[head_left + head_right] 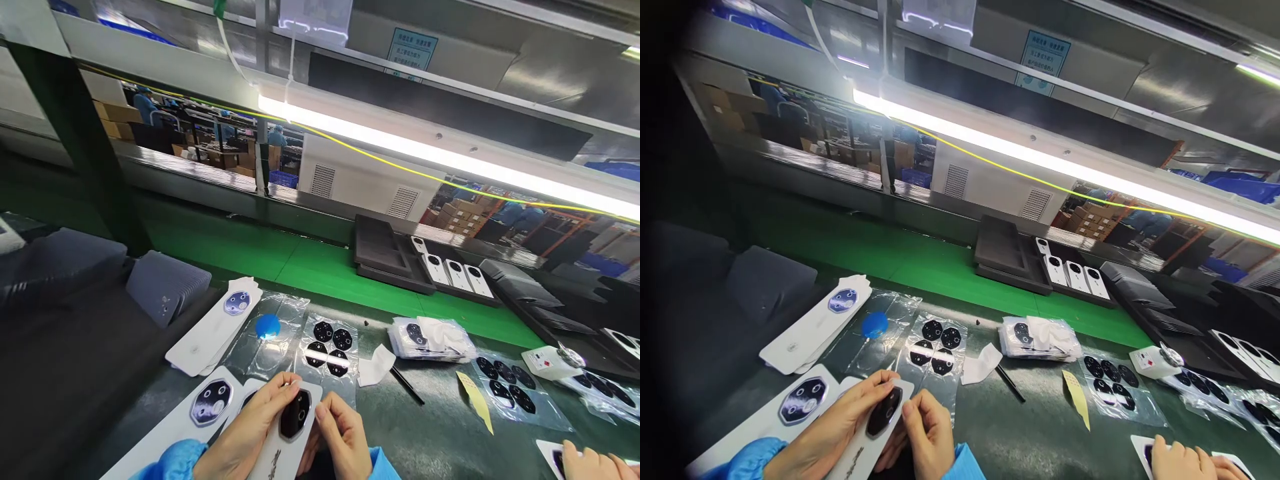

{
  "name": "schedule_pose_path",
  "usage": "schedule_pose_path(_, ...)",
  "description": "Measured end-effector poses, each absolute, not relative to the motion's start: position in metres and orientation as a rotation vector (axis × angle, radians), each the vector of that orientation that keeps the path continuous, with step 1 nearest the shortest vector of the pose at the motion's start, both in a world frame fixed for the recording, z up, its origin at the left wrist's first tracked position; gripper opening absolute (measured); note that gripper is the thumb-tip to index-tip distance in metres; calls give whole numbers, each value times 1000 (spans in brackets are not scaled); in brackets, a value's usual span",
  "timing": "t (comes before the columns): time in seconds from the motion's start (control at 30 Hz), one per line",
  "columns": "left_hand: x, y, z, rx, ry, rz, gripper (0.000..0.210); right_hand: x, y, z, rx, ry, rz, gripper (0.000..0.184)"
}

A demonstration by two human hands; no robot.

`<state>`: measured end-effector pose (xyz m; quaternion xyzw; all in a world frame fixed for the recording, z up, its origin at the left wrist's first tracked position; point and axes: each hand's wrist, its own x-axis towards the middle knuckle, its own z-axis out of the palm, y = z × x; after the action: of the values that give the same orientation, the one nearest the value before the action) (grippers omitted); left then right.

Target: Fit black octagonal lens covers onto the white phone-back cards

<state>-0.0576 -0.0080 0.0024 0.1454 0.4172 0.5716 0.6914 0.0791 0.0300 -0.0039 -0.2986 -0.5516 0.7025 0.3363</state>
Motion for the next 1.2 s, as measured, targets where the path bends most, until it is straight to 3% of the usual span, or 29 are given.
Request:
schedule_pose_path(0.4,-61,-7,-9,371,965,1217,50,75,51,-38,-980,-1011,2016,64)
schedule_pose_path(0.97,-64,-5,-2,184,971,1239,46,80,44,-7,-1004,-875,2157,32)
schedule_pose_path(1.2,-63,-6,6,138,954,1240,35,82,45,-9,-1032,-885,2159,31)
